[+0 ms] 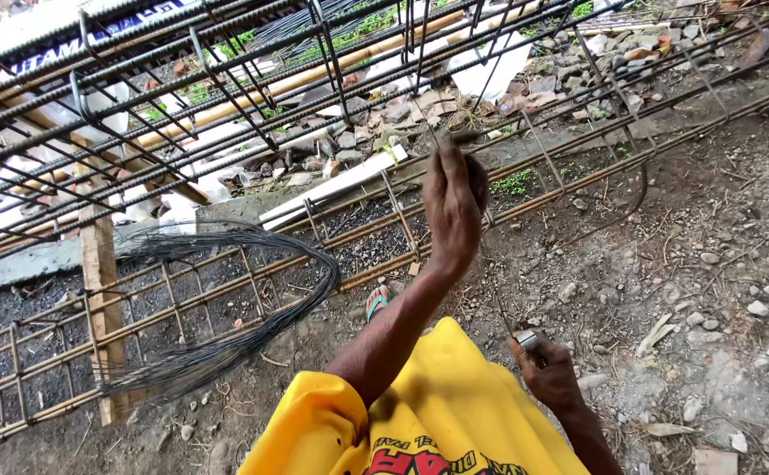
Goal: The person uses pliers to twist and secure wire ties around the intersections of a rebar grid. They repeatedly pull wire from a coil, wrap it around the rebar joints, and twist it tight to fasten the structure.
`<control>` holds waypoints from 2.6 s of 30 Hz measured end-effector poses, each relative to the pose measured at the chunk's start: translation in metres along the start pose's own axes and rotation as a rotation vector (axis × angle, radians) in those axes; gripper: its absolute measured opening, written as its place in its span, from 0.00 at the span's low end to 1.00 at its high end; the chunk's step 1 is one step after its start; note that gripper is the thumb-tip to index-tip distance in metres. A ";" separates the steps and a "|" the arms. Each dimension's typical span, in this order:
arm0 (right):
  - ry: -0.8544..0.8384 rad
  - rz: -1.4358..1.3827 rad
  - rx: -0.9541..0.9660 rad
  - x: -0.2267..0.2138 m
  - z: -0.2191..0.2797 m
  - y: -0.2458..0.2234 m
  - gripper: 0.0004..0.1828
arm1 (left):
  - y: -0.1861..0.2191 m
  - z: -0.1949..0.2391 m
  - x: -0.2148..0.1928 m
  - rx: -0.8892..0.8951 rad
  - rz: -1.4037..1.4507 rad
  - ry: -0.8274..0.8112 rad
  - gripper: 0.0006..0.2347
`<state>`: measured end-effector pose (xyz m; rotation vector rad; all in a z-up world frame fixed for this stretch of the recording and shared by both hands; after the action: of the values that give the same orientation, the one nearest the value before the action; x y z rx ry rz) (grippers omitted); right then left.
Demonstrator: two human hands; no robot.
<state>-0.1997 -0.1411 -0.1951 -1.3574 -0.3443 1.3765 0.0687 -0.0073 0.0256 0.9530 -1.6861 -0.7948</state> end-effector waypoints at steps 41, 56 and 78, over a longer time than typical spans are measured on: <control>-0.198 -0.018 -0.103 0.027 -0.038 -0.151 0.11 | -0.133 0.120 -0.100 -0.552 0.011 0.052 0.08; -0.094 0.157 0.097 0.072 -0.133 -0.113 0.11 | -0.131 0.030 -0.179 -0.519 -0.671 0.071 0.14; -0.405 0.252 0.293 0.164 -0.247 -0.164 0.18 | -0.230 -0.045 -0.241 -0.899 -0.537 -0.023 0.11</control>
<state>0.1302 -0.0668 -0.2192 -0.8971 -0.2293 1.8385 0.2075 0.0926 -0.2630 0.7261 -0.8840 -1.7254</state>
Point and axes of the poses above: each hand's wrist, its own z-axis away from the middle knuckle, its own x-axis out of the palm, y = z × x, the point moved 6 cm from there along -z, towards the middle knuckle, and after that the axes turned 7 degrees about x, right-handed, at the moved point
